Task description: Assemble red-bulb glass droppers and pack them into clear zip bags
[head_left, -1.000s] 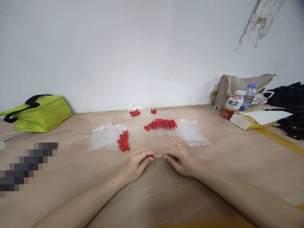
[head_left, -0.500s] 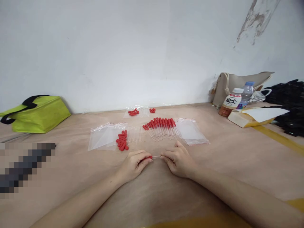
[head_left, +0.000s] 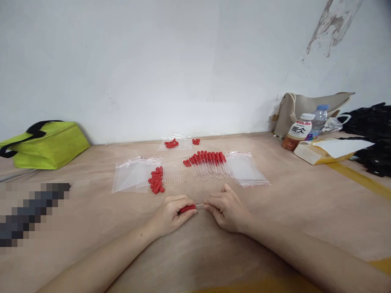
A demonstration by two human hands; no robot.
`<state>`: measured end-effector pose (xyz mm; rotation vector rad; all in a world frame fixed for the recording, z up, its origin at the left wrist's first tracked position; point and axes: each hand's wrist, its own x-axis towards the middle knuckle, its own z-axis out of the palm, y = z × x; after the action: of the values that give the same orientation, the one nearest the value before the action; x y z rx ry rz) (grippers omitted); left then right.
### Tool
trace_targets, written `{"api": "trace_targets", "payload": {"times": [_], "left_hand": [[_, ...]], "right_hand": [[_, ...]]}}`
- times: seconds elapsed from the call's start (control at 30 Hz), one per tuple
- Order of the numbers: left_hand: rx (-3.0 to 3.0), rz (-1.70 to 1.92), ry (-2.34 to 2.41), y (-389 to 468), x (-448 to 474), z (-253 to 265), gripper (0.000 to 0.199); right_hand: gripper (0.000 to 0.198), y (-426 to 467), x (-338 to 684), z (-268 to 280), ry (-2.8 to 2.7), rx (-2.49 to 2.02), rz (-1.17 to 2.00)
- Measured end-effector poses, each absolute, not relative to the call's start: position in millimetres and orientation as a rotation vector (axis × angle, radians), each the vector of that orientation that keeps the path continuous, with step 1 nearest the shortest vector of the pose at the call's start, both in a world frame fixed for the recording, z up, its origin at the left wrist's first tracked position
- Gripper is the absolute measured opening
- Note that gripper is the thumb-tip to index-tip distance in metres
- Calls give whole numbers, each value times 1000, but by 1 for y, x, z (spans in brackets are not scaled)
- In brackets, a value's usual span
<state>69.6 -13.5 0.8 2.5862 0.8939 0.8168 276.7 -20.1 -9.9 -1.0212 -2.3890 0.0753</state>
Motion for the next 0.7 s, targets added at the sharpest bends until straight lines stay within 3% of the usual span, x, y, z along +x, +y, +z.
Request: {"api": "trace_targets", "payload": {"times": [0.2,0.37,0.5,0.63,0.7], "left_hand": [[2577,836,902,-8,70,0,18],[2569,971,972,4,68,-5,17],[2459,1018,1272,7,67,-9,42],[2526,765,1220,6,68,-8,15],[2551,702,1186,5,68,-6,12]], "right_hand": [[21,-20,271,-8,-2397,-1077,91],[20,-18,273,4,-2425,-1088,-149],[25,-4,283,11,-2367,-1245,-21],[28,32,278,21,-2135,-1470,215],[24,52,262,25,-2047,-1600,248]]}}
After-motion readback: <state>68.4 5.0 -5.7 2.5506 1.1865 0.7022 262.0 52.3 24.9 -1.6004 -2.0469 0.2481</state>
